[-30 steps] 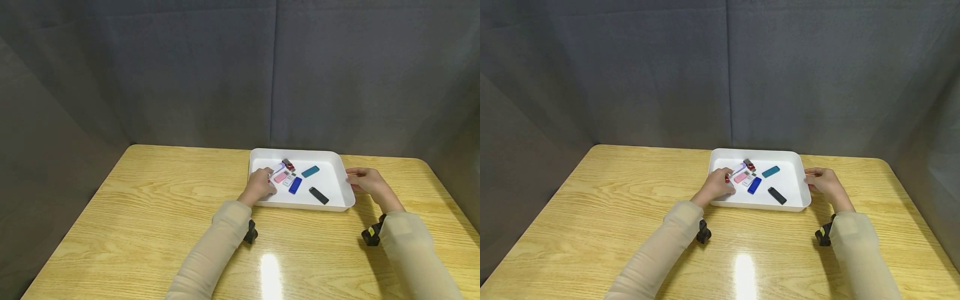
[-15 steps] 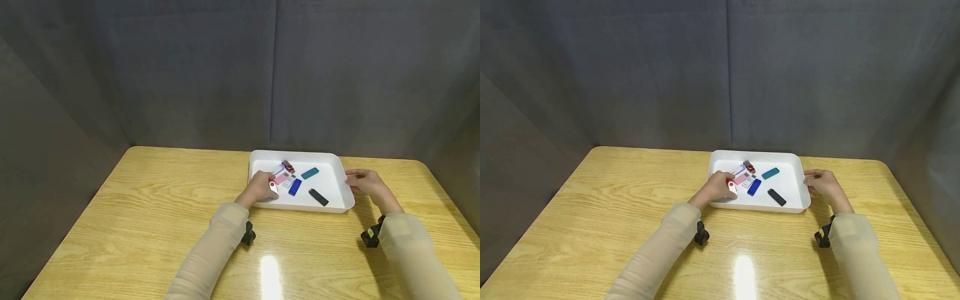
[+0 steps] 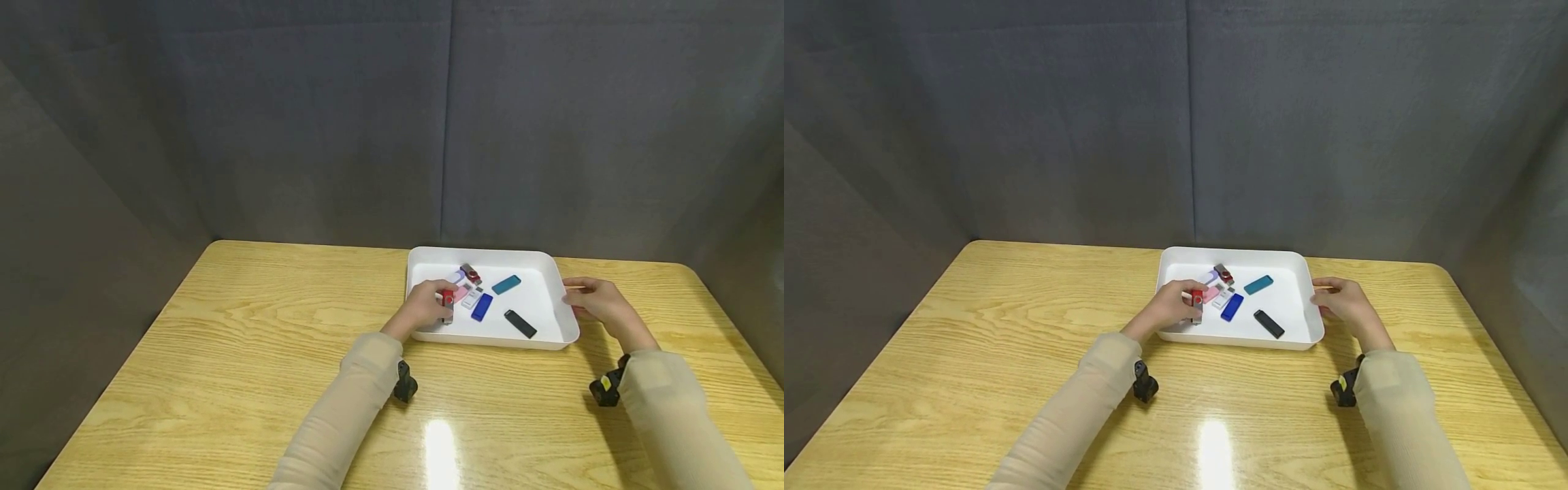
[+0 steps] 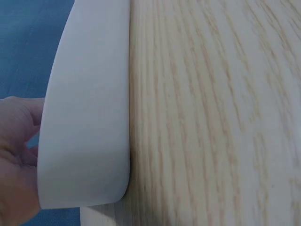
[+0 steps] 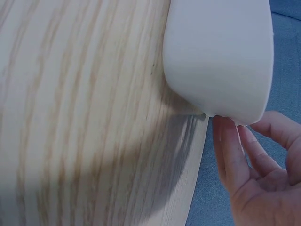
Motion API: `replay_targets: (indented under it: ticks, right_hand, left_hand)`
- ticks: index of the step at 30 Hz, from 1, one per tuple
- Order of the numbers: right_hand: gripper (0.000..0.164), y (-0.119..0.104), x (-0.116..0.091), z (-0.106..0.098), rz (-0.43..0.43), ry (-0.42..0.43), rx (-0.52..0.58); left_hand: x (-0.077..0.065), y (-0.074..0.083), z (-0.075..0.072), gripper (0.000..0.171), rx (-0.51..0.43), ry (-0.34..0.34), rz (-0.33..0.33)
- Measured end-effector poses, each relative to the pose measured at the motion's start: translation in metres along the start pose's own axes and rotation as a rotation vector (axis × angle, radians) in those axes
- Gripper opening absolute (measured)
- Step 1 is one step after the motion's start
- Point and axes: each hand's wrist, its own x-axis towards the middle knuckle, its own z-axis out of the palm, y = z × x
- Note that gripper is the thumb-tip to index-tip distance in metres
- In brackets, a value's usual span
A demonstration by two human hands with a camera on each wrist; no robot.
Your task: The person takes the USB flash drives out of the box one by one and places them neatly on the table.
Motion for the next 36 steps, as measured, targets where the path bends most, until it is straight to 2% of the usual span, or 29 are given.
replay_targets:
  ticks: [4, 9, 14, 19, 28, 36]
  right_hand:
    - [0.057, -0.001, -0.002, 0.000, -0.010, -0.003, 0.007]
    - [0.056, -0.002, -0.002, 0.001, 0.005, -0.001, 0.008]
    - [0.056, -0.001, -0.002, 0.002, 0.010, -0.002, 0.013]
    - [0.056, 0.000, -0.003, 0.000, -0.001, -0.011, 0.011]
    - [0.055, -0.001, -0.003, -0.002, -0.009, -0.024, 0.015]
    - [0.054, -0.001, -0.003, -0.003, -0.011, -0.027, 0.025]
  left_hand:
    - [-0.001, 0.000, -0.003, 0.046, -0.138, 0.014, -0.040]
    - [-0.004, 0.002, -0.009, 0.044, -0.248, 0.030, -0.089]
    - [-0.008, 0.001, -0.022, 0.043, -0.350, 0.035, -0.089]
    - [-0.012, -0.006, -0.038, 0.045, -0.397, 0.058, -0.097]
    - [-0.017, -0.022, -0.069, 0.047, -0.489, 0.149, -0.111]
    - [-0.025, -0.041, -0.090, 0.044, -0.477, 0.222, -0.161]
